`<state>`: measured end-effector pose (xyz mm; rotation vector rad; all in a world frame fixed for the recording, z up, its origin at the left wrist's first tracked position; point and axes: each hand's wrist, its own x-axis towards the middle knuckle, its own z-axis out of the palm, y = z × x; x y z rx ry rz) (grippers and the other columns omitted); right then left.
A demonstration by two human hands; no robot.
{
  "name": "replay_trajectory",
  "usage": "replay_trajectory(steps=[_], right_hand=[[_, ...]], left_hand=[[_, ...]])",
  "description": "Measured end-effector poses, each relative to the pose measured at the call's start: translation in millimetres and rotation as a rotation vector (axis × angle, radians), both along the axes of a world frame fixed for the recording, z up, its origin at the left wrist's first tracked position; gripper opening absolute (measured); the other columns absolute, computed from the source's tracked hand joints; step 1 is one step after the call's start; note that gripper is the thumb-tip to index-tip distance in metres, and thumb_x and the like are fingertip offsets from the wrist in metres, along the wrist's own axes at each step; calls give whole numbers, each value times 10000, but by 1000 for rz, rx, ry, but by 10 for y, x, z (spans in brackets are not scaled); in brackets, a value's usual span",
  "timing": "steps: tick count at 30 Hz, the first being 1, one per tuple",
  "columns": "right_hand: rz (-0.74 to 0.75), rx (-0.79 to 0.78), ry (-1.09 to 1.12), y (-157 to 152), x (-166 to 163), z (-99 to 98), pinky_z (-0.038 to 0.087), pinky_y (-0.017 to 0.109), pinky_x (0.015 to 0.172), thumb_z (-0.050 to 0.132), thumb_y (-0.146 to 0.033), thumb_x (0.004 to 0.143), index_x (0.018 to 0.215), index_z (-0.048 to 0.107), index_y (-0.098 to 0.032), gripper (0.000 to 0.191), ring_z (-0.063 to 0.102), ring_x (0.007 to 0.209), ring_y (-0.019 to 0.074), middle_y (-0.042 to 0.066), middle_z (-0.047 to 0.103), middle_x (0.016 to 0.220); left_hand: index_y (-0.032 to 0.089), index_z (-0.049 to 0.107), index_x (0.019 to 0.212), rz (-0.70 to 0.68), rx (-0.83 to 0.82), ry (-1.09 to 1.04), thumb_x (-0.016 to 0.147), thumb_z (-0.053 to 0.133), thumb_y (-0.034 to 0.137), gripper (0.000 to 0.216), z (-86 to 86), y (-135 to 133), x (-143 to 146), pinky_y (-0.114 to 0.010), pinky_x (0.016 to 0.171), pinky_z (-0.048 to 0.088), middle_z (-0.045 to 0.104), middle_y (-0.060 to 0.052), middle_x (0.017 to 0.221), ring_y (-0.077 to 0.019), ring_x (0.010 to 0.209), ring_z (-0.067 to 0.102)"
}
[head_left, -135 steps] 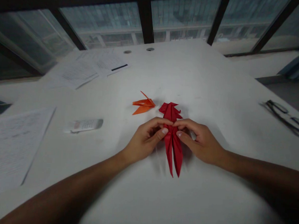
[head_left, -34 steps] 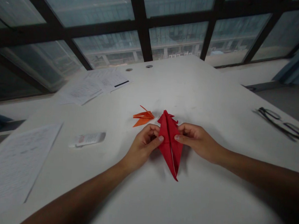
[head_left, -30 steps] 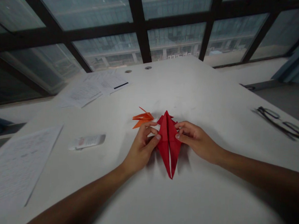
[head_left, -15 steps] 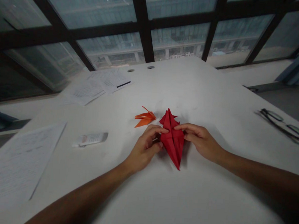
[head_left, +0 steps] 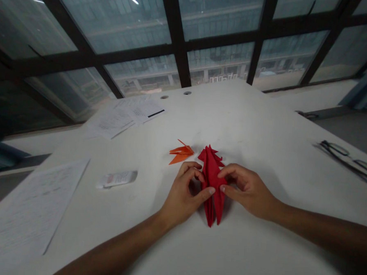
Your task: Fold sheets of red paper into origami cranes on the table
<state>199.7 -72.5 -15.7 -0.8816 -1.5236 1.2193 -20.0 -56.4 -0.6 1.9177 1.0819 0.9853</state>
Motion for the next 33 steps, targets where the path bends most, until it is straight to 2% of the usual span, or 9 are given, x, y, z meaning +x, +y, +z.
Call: replay_trajectory(steps=[3, 8, 15, 24, 28, 30, 33], right_hand=[[1, 8, -19, -30, -5, 11, 510, 309, 804, 708, -225, 901, 1047, 668, -234, 153, 642, 874, 170, 18, 693, 965], [-45, 0, -5, -2, 6, -8, 479, 290, 765, 685, -229, 917, 990, 630, -232, 91, 604, 834, 156, 0, 654, 922], [-105, -67, -35, 30, -18, -7, 465, 284, 709, 642, -265, 933, 947, 590, -228, 65, 579, 783, 154, -8, 620, 881], [-135, -54, -25, 63, -24, -57, 485, 290, 736, 618, -225, 946, 1093, 547, -231, 163, 628, 854, 160, 11, 641, 966], [-144, -41, -20, 69, -35, -64, 504, 315, 797, 607, -241, 959, 1132, 535, -229, 188, 641, 894, 170, 26, 650, 992], [-144, -28, -28, 62, -33, -55, 506, 319, 807, 599, -247, 966, 1143, 548, -229, 185, 646, 906, 173, 31, 660, 1008], [-128, -12, -73, 42, -19, -28, 502, 308, 783, 579, -246, 982, 1104, 601, -231, 125, 641, 863, 166, 19, 673, 977]], left_hand=[[197, 631, 819, -26, -12, -6, 884, 754, 339, 199, -5, 12, 5, -362, 958, 486, 577, -81, 1174, -227, 1100, 567], [198, 607, 838, -4, -43, -104, 952, 659, 306, 165, -57, 28, -14, -298, 798, 508, 553, -74, 1130, -210, 1047, 574], [203, 543, 815, 77, -27, -179, 943, 619, 247, 155, -42, 20, -8, -242, 686, 469, 516, -33, 968, -172, 893, 521], [197, 496, 778, 168, -17, -188, 900, 603, 184, 163, -41, 13, 14, -224, 648, 450, 508, -5, 895, -136, 793, 503], [219, 501, 932, 101, -163, -240, 897, 609, 162, 127, -82, 7, 21, -228, 634, 451, 554, 15, 894, -116, 726, 537], [236, 500, 1062, 50, -237, -243, 903, 605, 150, 210, -117, 12, 11, -233, 626, 447, 587, 23, 857, -121, 697, 562], [241, 514, 1172, -11, -254, -220, 903, 603, 135, 303, -161, 30, -4, -241, 611, 432, 611, 23, 816, -125, 658, 559]])
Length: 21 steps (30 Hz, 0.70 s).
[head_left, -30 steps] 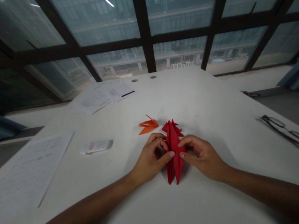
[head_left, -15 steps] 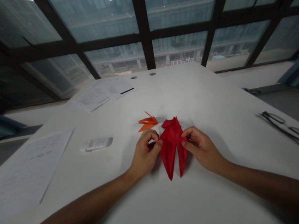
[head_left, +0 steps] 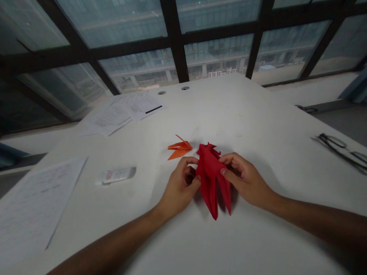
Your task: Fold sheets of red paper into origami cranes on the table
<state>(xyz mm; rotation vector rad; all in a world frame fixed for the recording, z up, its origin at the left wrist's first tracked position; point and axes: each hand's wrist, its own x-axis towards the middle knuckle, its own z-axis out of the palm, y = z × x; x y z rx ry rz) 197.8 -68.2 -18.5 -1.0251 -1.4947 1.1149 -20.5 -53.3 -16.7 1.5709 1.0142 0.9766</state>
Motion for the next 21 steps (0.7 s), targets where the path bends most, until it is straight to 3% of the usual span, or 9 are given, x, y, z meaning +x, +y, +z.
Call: replay_trajectory(steps=[5, 9, 12, 14, 18, 21], right_hand=[[-14, 3, -65, -10, 16, 25, 491, 303, 742, 565, -258, 990, 1020, 639, -236, 83, 618, 794, 161, -2, 671, 906], [-87, 52, -141, 29, 20, -1, 507, 332, 756, 576, -262, 971, 1041, 627, -244, 89, 629, 821, 181, 15, 670, 958], [-254, 203, -319, 43, 36, -9, 503, 352, 782, 700, -225, 863, 1088, 613, -239, 242, 621, 931, 213, 58, 630, 1106], [-323, 322, -456, 28, 43, 1, 487, 358, 767, 736, -210, 820, 1087, 598, -227, 302, 610, 932, 224, 66, 620, 1091], [-247, 521, -718, -44, 23, 46, 441, 406, 777, 737, -321, 857, 1051, 594, -198, 271, 615, 827, 237, 39, 657, 900], [-173, 611, -867, -93, -7, 85, 410, 449, 810, 711, -451, 883, 1022, 610, -189, 313, 631, 848, 268, 58, 702, 916]], left_hand=[[241, 522, 1241, -20, 31, -83, 866, 616, 109, 409, 0, 34, 13, -280, 756, 491, 661, -55, 1193, -144, 839, 631], [226, 546, 1199, -40, 1, -81, 881, 607, 114, 343, 8, 32, 20, -278, 793, 497, 683, -48, 1130, -164, 914, 649], [225, 561, 1159, -45, 2, -68, 922, 616, 163, 252, 3, 13, 12, -270, 781, 511, 669, -39, 1101, -147, 864, 630], [224, 558, 1149, -43, -3, -64, 942, 628, 208, 219, 9, -2, 10, -264, 758, 518, 664, -27, 1049, -139, 820, 622], [209, 568, 1108, -46, 7, -42, 961, 630, 252, 166, 57, -38, 22, -257, 747, 520, 668, -20, 996, -149, 840, 644], [190, 607, 1022, -58, 55, 24, 966, 619, 251, 84, 104, -74, 41, -253, 739, 500, 664, -9, 915, -144, 811, 625]])
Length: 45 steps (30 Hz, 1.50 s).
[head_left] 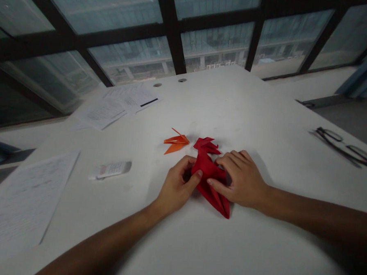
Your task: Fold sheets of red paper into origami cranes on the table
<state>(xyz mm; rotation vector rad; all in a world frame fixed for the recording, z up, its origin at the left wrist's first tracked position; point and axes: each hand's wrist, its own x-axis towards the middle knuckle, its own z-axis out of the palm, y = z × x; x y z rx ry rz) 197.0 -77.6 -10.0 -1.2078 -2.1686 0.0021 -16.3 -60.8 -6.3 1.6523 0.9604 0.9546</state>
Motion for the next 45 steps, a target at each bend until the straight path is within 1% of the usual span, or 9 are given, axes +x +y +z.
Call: replay_trajectory(steps=[5, 9, 13, 16, 20, 25, 32, 40, 45], right_hand=[[2, 49, -13, -32, -21, 14, 414, 468, 856, 677, -451, 902, 1105, 610, -181, 345, 656, 936, 298, 102, 741, 1048], [51, 166, 42, -58, -8, -26, 450, 479, 902, 723, -434, 880, 1294, 543, -144, 536, 661, 1032, 319, 158, 722, 1176], [129, 321, 25, -86, 1, -47, 455, 456, 829, 728, -341, 893, 1233, 566, -161, 418, 667, 896, 290, 121, 735, 1017], [139, 194, -50, -86, -7, -35, 441, 442, 804, 715, -349, 898, 1109, 611, -172, 294, 669, 851, 283, 90, 734, 921], [82, 66, -86, -82, -22, -26, 440, 454, 848, 742, -399, 860, 1097, 633, -162, 353, 688, 901, 307, 109, 754, 953], [31, 25, -35, -92, -30, -39, 461, 416, 857, 698, -255, 863, 1133, 623, -172, 293, 719, 855, 261, 88, 784, 1006], [13, 27, 2, -46, 18, -28, 492, 368, 768, 598, -145, 887, 1150, 615, -190, 267, 688, 695, 206, 24, 747, 812], [81, -270, 441, -53, 48, -4, 499, 271, 637, 535, -148, 960, 1228, 526, -255, 288, 644, 687, 151, -13, 674, 836], [36, -332, 573, -3, 61, -11, 460, 261, 585, 529, -146, 957, 1229, 543, -250, 291, 601, 658, 141, -26, 620, 807]], left_hand=[[190, 599, 925, 39, 23, 80, 915, 685, 268, 116, 21, -53, 30, -240, 676, 451, 593, 23, 808, -127, 728, 527], [193, 576, 882, 100, -10, 82, 891, 696, 264, 140, 9, -55, 41, -236, 642, 433, 565, 35, 762, -124, 691, 495], [182, 599, 953, 102, -62, -5, 888, 670, 257, 123, 15, -26, 44, -255, 682, 478, 624, 14, 825, -137, 732, 552], [175, 589, 969, 138, -88, -57, 873, 667, 253, 147, 27, -5, 43, -253, 665, 487, 633, 11, 842, -134, 721, 554], [183, 568, 919, 188, -67, -35, 869, 667, 247, 129, 31, -8, 36, -238, 615, 462, 598, 32, 791, -117, 667, 519], [185, 579, 934, 186, -68, 2, 887, 672, 271, 135, 16, -29, 22, -254, 645, 479, 633, 18, 815, -130, 693, 560], [179, 591, 984, 192, -20, 1, 887, 672, 249, 144, 30, -12, 33, -257, 700, 526, 666, -1, 887, -140, 760, 610], [200, 548, 1260, 87, 33, 73, 861, 715, 218, 433, -50, 0, 12, -370, 933, 558, 681, -74, 1185, -227, 1041, 670], [196, 563, 1128, 221, 40, 33, 849, 693, 179, 308, -59, 44, 17, -294, 776, 566, 677, -41, 1057, -179, 891, 663]])
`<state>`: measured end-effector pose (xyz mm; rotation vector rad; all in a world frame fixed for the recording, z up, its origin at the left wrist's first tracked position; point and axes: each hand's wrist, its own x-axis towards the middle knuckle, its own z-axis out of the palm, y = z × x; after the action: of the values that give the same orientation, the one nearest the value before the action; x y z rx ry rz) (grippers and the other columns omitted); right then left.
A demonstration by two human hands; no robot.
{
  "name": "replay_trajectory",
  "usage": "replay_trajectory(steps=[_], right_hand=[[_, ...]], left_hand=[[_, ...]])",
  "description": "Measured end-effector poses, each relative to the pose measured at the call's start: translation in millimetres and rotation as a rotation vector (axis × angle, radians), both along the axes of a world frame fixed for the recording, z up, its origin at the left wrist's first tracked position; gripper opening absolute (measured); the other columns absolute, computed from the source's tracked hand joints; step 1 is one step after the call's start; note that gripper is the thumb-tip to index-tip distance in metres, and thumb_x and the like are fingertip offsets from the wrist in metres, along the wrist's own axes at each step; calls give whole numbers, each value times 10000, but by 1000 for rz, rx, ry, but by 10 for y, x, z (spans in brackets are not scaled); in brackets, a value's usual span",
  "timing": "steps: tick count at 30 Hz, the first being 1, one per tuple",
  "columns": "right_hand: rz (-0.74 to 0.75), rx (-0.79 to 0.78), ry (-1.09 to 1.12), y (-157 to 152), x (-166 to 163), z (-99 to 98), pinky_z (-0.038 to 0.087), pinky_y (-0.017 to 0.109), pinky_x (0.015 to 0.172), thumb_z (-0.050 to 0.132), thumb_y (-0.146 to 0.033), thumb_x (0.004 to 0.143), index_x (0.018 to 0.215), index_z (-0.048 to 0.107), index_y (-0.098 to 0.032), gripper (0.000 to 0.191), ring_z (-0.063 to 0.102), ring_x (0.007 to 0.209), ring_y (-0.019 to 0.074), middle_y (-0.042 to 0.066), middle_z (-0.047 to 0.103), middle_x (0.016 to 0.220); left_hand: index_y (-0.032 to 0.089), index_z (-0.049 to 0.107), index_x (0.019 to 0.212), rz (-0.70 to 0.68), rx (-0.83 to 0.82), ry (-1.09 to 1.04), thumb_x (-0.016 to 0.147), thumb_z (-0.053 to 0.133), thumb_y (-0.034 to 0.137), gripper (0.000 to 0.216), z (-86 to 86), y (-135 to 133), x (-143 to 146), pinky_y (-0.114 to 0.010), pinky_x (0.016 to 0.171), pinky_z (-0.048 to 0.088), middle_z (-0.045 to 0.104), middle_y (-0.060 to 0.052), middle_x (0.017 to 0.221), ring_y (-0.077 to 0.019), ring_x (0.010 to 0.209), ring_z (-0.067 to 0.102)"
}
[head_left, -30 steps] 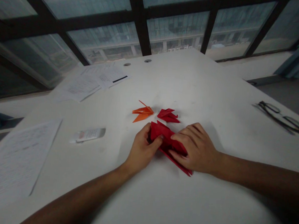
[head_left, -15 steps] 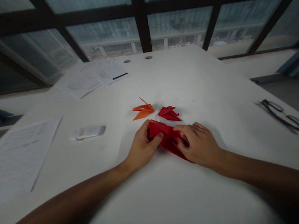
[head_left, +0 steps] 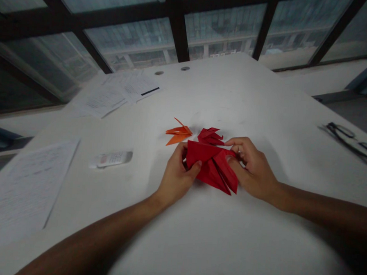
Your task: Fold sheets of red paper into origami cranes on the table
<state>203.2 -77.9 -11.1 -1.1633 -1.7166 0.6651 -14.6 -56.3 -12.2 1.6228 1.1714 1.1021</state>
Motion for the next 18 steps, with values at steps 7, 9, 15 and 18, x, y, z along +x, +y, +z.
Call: replay_trajectory(steps=[7, 9, 15, 18], right_hand=[[22, -18, -147, 152, 79, -17, 455, 261, 603, 510, -37, 865, 1157, 662, -247, 391, 619, 648, 137, -34, 684, 802], [64, 24, -152, 194, 97, -36, 514, 295, 757, 476, 13, 826, 1138, 687, -243, 455, 697, 854, 172, 6, 754, 1003], [11, 106, -43, 256, 131, -53, 519, 319, 793, 439, 2, 853, 983, 732, -237, 400, 678, 871, 179, 17, 721, 955], [-25, 121, 27, 244, 127, -45, 520, 332, 790, 440, -34, 884, 970, 705, -239, 345, 663, 866, 184, 16, 698, 945]], left_hand=[[208, 648, 931, 43, 221, 23, 837, 574, 41, 205, 39, 12, -45, -254, 717, 512, 639, -10, 931, -146, 835, 614], [213, 694, 902, 4, 332, 35, 792, 540, -7, 290, 39, 11, -63, -302, 811, 523, 651, -34, 995, -182, 959, 625], [226, 766, 876, -65, 364, 7, 821, 552, 39, 289, 97, 3, -94, -318, 792, 518, 650, -59, 1040, -194, 959, 626], [231, 781, 957, -139, 386, 2, 860, 592, 143, 230, 146, -16, -134, -361, 867, 522, 643, -82, 1086, -228, 1028, 611]])
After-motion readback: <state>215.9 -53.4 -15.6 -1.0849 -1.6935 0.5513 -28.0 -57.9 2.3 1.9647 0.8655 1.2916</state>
